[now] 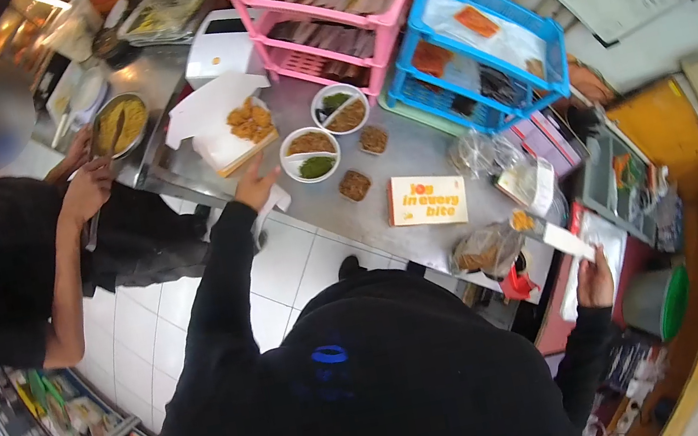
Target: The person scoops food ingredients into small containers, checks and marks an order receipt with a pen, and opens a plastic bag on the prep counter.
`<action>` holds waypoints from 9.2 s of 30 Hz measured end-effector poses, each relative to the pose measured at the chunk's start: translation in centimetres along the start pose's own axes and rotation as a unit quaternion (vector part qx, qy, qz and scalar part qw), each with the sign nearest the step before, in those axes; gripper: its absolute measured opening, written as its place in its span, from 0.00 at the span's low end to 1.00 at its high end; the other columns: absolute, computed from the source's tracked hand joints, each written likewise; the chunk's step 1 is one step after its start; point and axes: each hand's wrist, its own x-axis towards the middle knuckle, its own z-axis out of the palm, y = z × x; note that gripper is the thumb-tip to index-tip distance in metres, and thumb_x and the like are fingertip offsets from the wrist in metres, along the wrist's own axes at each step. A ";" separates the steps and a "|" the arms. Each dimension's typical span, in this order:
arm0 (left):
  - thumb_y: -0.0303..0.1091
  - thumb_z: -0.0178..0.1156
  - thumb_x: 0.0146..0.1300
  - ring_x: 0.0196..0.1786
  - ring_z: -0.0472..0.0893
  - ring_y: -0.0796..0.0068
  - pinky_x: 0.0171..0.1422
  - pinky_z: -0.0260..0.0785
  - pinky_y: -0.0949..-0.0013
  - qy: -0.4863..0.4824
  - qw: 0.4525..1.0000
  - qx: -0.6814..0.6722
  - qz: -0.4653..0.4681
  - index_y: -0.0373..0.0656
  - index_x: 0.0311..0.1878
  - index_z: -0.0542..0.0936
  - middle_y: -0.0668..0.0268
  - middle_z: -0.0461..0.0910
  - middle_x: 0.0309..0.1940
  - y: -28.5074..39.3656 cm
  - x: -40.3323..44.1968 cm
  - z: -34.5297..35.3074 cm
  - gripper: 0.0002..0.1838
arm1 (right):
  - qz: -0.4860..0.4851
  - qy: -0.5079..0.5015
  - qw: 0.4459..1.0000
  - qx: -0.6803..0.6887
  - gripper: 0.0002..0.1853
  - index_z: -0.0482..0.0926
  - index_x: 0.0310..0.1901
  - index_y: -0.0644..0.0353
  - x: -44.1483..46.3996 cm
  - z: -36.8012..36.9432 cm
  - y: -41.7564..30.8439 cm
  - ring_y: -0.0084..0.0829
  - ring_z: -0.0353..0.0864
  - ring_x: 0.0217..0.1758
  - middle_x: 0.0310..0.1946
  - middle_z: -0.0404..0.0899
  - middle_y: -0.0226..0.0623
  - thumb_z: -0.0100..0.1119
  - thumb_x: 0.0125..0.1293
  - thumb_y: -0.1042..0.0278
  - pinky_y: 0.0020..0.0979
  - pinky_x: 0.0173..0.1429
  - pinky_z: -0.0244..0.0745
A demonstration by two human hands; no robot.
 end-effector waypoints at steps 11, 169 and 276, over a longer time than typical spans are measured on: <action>0.48 0.49 0.67 0.31 0.72 0.83 0.38 0.63 0.79 -0.085 0.902 -0.422 0.003 0.41 0.28 0.78 0.70 0.76 0.26 9.0 -11.8 -6.1 0.21 | 0.073 -0.131 0.988 -0.037 0.14 0.74 0.43 0.61 3.5 16.7 5.1 0.20 0.77 0.29 0.33 0.78 0.30 0.54 0.65 0.59 0.17 0.33 0.74; 0.46 0.56 0.59 0.31 0.79 0.56 0.35 0.69 0.61 0.094 0.985 0.142 0.005 0.39 0.27 0.80 0.52 0.78 0.24 12.0 -12.2 -12.8 0.18 | 0.030 -0.132 0.980 0.143 0.12 0.72 0.41 0.66 10.2 20.8 17.2 0.26 0.79 0.33 0.34 0.78 0.40 0.51 0.67 0.63 0.25 0.43 0.79; 0.84 0.33 0.39 0.52 0.77 0.60 0.46 0.76 0.62 0.055 0.896 -0.414 0.153 0.36 0.62 0.62 0.54 0.67 0.57 14.4 -4.9 -12.3 0.61 | -0.407 -0.227 0.753 -0.464 0.09 0.76 0.43 0.62 7.5 32.6 21.7 0.44 0.78 0.41 0.36 0.77 0.46 0.55 0.61 0.72 0.34 0.47 0.72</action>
